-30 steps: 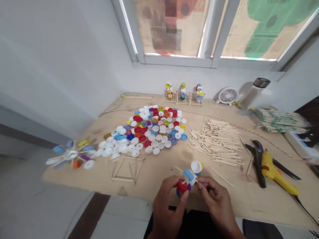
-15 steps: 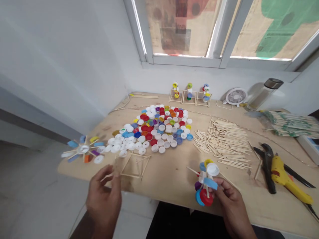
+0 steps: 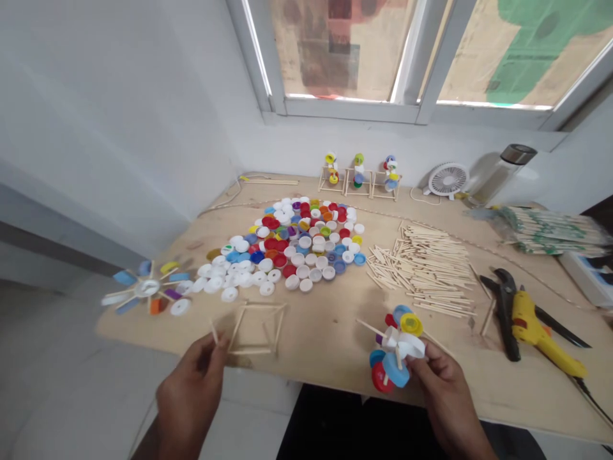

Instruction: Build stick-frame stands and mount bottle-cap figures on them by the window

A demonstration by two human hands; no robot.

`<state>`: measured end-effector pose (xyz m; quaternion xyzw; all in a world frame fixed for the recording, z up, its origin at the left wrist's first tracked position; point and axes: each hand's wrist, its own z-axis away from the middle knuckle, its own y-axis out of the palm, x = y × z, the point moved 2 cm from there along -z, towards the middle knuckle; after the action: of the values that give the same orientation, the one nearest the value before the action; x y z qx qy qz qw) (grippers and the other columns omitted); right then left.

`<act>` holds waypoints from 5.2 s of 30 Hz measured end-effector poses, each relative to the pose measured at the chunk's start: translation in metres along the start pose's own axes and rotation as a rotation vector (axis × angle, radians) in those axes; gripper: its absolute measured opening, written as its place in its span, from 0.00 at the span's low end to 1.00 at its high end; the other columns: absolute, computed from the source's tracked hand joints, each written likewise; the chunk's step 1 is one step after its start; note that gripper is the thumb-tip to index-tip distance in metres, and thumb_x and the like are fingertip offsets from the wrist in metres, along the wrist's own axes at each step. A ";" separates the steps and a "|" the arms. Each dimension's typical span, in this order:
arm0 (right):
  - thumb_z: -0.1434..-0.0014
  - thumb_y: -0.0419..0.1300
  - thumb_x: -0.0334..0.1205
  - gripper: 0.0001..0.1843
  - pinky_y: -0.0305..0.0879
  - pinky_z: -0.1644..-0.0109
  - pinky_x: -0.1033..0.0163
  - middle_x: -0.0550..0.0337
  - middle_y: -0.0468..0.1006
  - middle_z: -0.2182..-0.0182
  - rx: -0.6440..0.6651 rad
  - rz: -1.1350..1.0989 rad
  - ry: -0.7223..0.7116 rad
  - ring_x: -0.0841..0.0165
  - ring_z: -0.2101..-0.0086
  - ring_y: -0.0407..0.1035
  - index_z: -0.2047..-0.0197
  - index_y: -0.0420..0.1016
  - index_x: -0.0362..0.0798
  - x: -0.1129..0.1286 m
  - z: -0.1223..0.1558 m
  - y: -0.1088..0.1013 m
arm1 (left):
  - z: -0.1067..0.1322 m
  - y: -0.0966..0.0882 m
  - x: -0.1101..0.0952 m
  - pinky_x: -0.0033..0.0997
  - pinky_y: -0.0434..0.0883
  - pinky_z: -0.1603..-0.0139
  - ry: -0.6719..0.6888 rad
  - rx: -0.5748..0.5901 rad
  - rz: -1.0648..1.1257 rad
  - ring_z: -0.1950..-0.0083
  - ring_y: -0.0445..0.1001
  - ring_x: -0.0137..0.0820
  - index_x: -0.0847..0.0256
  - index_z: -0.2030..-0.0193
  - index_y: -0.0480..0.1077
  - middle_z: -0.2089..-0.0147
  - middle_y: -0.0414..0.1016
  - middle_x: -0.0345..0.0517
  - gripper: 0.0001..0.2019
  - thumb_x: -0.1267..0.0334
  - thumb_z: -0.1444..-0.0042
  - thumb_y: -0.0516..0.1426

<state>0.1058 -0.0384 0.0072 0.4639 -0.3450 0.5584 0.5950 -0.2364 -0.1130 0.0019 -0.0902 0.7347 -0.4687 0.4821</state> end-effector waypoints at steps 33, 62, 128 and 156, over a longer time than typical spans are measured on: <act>0.43 0.61 0.40 0.04 0.63 0.66 0.69 0.62 0.76 0.72 0.080 0.316 -0.351 0.71 0.70 0.68 0.65 0.76 0.50 0.055 0.003 0.030 | 0.065 0.030 -0.110 0.34 0.74 0.53 0.082 0.352 0.667 0.61 0.77 0.32 0.55 0.51 0.71 0.59 0.79 0.42 0.19 0.50 0.48 0.57; 0.39 0.54 0.30 0.07 0.59 0.63 0.59 0.59 0.77 0.70 0.169 0.982 -0.976 0.68 0.70 0.70 0.60 0.69 0.50 0.064 0.010 0.038 | 0.067 0.031 -0.115 0.26 0.73 0.71 -0.019 0.621 0.887 0.72 0.75 0.29 0.61 0.67 0.74 0.75 0.77 0.42 0.11 0.56 0.52 0.62; 0.41 0.57 0.30 0.06 0.56 0.57 0.57 0.60 0.76 0.65 -0.001 0.892 -0.909 0.67 0.63 0.67 0.63 0.71 0.50 0.045 -0.022 0.047 | 0.053 0.059 -0.121 0.30 0.71 0.60 0.169 0.413 0.601 0.67 0.74 0.30 0.57 0.65 0.75 0.70 0.76 0.39 0.13 0.51 0.51 0.59; 0.42 0.58 0.33 0.05 0.58 0.57 0.57 0.61 0.77 0.66 -0.009 0.829 -0.808 0.66 0.63 0.69 0.62 0.71 0.51 0.030 -0.025 0.042 | 0.052 0.059 -0.120 0.32 0.73 0.57 0.180 0.405 0.612 0.61 0.75 0.32 0.58 0.60 0.74 0.61 0.77 0.42 0.15 0.52 0.52 0.60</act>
<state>0.0657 -0.0066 0.0335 0.4636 -0.7001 0.5220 0.1497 -0.1135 -0.0421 0.0260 0.2721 0.6594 -0.4450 0.5415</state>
